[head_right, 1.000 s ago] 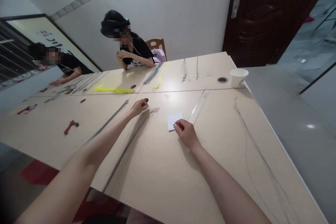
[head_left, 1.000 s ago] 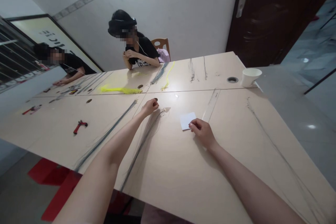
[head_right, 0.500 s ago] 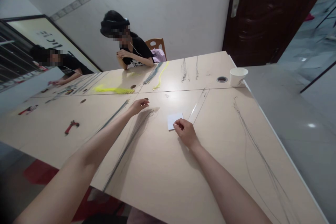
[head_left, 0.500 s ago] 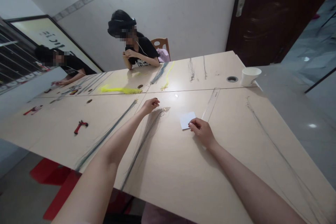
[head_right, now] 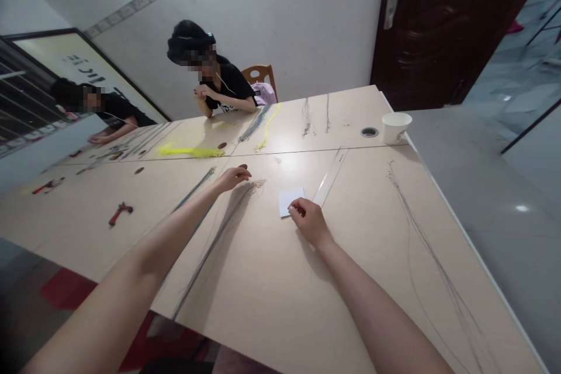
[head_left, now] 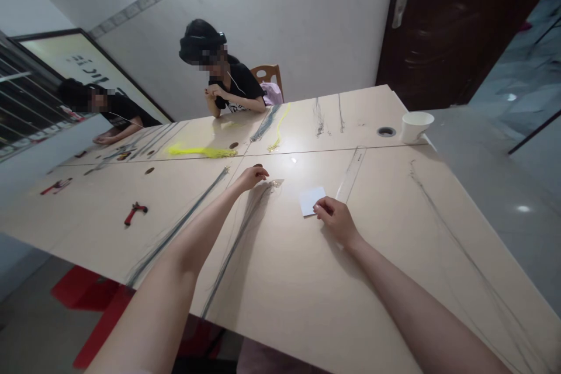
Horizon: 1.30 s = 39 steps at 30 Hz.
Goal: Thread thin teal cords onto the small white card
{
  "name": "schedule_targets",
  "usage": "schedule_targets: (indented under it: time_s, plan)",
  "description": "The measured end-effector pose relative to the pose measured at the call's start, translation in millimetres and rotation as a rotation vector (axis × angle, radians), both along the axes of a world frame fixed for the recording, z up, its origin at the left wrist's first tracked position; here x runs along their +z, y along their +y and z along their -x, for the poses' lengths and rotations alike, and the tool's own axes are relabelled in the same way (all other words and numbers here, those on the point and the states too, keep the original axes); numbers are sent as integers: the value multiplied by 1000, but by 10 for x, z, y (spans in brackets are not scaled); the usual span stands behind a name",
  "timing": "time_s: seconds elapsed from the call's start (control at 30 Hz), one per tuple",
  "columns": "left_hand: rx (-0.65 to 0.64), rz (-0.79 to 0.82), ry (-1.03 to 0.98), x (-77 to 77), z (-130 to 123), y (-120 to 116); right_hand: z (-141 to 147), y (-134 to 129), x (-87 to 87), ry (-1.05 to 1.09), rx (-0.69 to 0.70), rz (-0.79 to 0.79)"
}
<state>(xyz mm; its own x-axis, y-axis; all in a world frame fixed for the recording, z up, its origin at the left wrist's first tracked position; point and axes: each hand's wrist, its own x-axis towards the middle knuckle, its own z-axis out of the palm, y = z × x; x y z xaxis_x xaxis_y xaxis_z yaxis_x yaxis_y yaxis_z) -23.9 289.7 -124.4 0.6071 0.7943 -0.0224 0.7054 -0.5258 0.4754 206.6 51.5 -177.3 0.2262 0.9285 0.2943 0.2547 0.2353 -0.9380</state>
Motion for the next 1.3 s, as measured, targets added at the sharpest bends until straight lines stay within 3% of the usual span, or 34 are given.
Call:
schedule_targets:
  time_s: [0.7, 1.07, 1.3]
  plan:
    - [-27, 8, 154, 104, -112, -31, -5, -12, 12, 4, 1, 13]
    - [-53, 82, 150, 58, -107, 8, 0, -2, 4, 1, -1, 10]
    - [-57, 109, 147, 117, -128, -38, -6, -1, -1, 2, 7, 13]
